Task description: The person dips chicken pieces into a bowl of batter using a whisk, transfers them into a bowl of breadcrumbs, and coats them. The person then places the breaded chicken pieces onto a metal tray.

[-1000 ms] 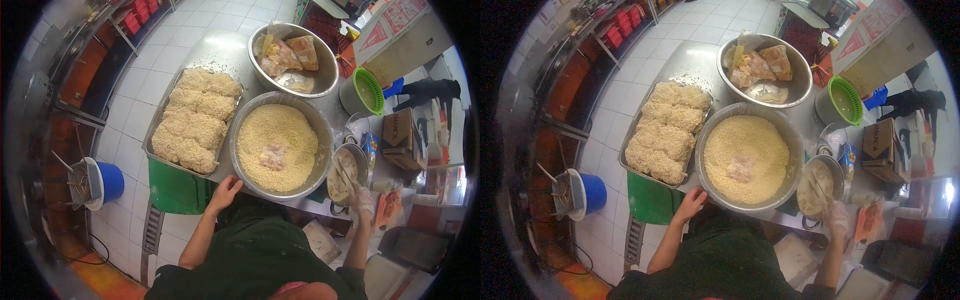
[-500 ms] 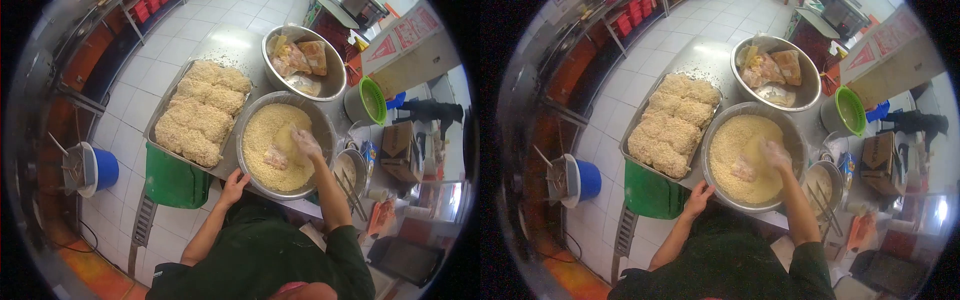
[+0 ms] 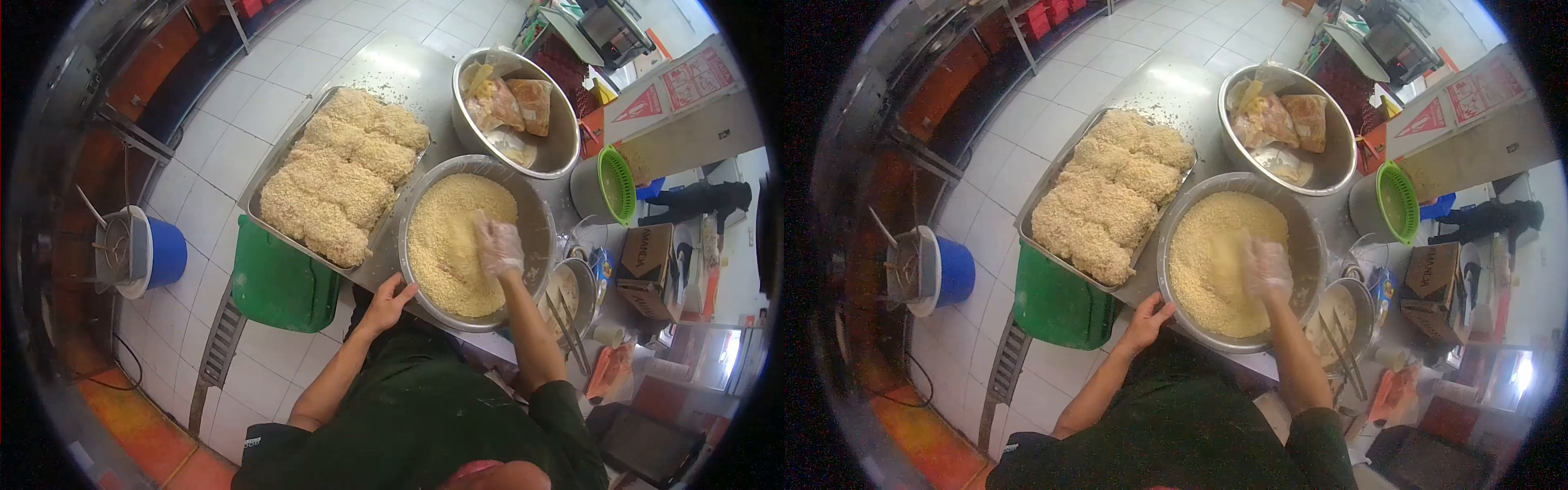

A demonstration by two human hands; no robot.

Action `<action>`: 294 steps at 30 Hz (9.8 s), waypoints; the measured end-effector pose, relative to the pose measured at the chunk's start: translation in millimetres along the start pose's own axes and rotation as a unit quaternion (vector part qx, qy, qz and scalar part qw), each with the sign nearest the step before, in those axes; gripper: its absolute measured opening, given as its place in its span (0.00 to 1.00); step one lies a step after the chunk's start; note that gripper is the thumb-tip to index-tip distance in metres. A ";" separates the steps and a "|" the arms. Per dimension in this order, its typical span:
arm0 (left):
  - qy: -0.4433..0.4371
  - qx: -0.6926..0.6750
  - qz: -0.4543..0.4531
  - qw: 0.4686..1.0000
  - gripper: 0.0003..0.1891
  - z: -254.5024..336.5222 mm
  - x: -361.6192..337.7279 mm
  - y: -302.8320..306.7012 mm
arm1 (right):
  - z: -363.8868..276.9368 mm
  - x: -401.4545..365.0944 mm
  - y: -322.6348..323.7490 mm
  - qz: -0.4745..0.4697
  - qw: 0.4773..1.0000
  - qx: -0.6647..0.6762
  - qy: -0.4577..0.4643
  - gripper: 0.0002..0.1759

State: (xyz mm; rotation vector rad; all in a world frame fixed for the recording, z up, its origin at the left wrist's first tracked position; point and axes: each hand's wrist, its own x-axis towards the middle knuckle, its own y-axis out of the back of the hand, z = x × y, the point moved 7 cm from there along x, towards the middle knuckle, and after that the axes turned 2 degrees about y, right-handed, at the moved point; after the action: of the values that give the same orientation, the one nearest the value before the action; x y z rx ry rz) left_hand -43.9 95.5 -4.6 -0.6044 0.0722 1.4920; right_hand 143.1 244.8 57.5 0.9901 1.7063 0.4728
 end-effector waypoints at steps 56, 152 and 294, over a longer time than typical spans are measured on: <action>-0.079 0.037 0.008 0.996 0.11 8.4 5.8 7.4 | 31.1 -7.2 -5.3 0.029 0.999 0.020 0.019 0.39; 0.315 -0.307 0.388 0.810 0.34 -348.5 -262.8 116.1 | -415.1 -38.8 -136.5 -0.113 0.801 -0.376 0.452 0.41; 0.404 0.088 0.140 0.900 0.25 -217.9 -42.4 159.3 | 172.2 -282.1 136.7 0.390 0.888 -0.242 -0.037 0.18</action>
State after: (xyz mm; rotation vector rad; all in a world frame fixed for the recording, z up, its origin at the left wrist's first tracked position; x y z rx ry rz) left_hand -129.5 -40.2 -225.8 -1.0639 0.9643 1.3912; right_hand 381.3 71.1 260.0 1.2626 0.9717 1.2946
